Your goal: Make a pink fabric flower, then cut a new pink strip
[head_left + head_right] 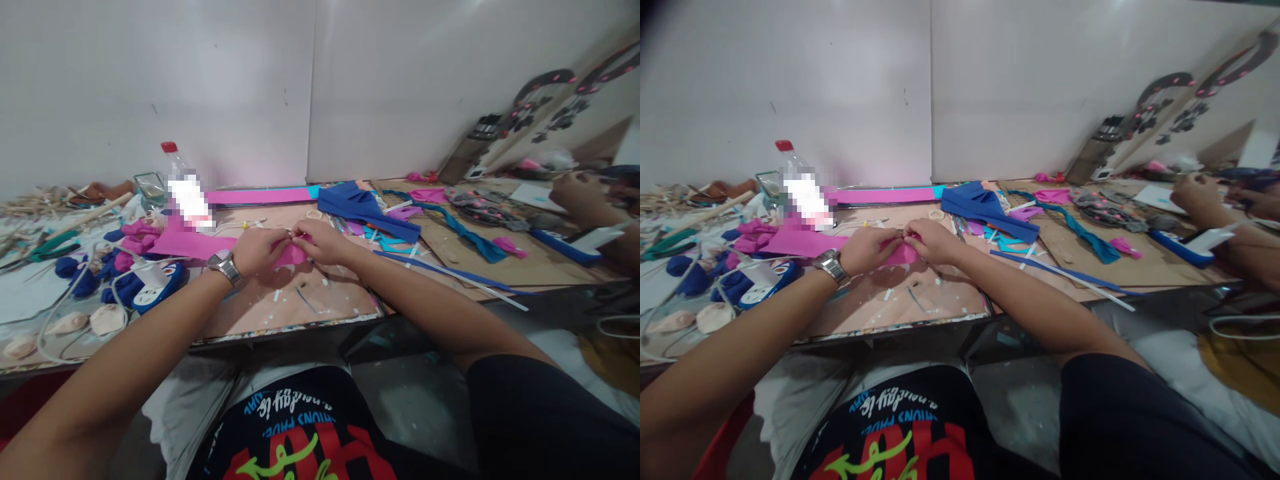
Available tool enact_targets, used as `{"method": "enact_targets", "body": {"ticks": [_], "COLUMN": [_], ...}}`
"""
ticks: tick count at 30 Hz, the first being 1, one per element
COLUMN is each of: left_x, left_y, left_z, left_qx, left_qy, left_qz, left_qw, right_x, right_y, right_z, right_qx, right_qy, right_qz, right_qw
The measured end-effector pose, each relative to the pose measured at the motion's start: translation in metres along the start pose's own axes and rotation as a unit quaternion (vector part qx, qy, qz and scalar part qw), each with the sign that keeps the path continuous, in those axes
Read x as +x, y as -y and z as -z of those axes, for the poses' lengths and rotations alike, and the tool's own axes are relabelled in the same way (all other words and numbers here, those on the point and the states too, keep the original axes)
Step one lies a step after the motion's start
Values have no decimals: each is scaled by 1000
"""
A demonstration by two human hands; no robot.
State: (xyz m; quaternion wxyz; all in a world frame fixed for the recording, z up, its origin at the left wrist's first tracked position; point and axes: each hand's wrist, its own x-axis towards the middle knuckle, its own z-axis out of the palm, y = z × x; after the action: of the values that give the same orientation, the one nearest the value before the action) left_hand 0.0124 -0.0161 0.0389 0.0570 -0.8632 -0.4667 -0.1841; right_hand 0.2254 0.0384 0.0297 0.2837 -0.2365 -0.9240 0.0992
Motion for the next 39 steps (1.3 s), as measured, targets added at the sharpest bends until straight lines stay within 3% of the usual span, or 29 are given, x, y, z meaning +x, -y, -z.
{"method": "enact_targets", "body": {"ticks": [6,12,26,39], "left_x": [-1,1,1,1], "left_y": [0,3,4,5], "left_z": [-1,-1,9,7], "left_qx": [0,72,178,184], "left_qy": [-9,-5,-2,-4], "left_qz": [-14,-50,-170,-164], "left_qw": [1000,996,969,969], "right_x": [0,1,1,0], "right_y": [5,1,1,-4], "right_z": [3,2,1,1], "right_qx": [-12,6,-23,-24], "right_qy": [35,38,70,51], "right_qz": [3,1,-26,-1], "right_qw": [999,999,997,998]}}
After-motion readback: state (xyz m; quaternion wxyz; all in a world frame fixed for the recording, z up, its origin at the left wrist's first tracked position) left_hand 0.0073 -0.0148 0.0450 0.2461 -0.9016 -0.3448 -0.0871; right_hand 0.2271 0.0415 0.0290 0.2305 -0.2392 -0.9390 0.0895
